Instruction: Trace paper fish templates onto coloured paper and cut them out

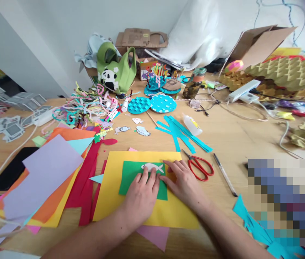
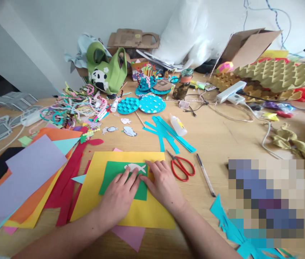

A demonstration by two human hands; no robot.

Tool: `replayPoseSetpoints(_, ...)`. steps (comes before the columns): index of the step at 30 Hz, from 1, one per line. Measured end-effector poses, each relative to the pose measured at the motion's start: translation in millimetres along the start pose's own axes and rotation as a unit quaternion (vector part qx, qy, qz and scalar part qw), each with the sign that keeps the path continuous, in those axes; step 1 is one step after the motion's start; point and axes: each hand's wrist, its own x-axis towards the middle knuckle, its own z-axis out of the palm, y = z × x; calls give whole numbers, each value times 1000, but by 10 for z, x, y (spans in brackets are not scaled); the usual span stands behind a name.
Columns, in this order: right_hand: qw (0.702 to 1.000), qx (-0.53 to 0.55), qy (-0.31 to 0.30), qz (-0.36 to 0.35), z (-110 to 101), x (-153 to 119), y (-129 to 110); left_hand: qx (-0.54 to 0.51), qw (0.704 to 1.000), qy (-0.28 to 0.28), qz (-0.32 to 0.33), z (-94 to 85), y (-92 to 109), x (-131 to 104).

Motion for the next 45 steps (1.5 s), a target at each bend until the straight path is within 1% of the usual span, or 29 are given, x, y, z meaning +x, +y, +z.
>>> replayPoseSetpoints(3,1000,8,-7,6,0,5,23,-4,1000,3,-4,6,4,1)
replayPoseSetpoints(12,1000,14,1,6,20,23,27,-2,1000,10,-6,-22,-9,6)
replayPoseSetpoints(22,1000,22,7,8,40,18,56,-9,1000,27,-10,19,-12,-17)
replayPoseSetpoints(33,999,37,16,19,38,38,48,-20,999,25,-13,-25,-16,6)
replayPoseSetpoints(41,999,30,10,10,35,34,57,-8,999,28,-13,0,9,-17)
replayPoseSetpoints(45,999,35,12,10,41,31,62,-6,1000,24,-16,-14,9,-7)
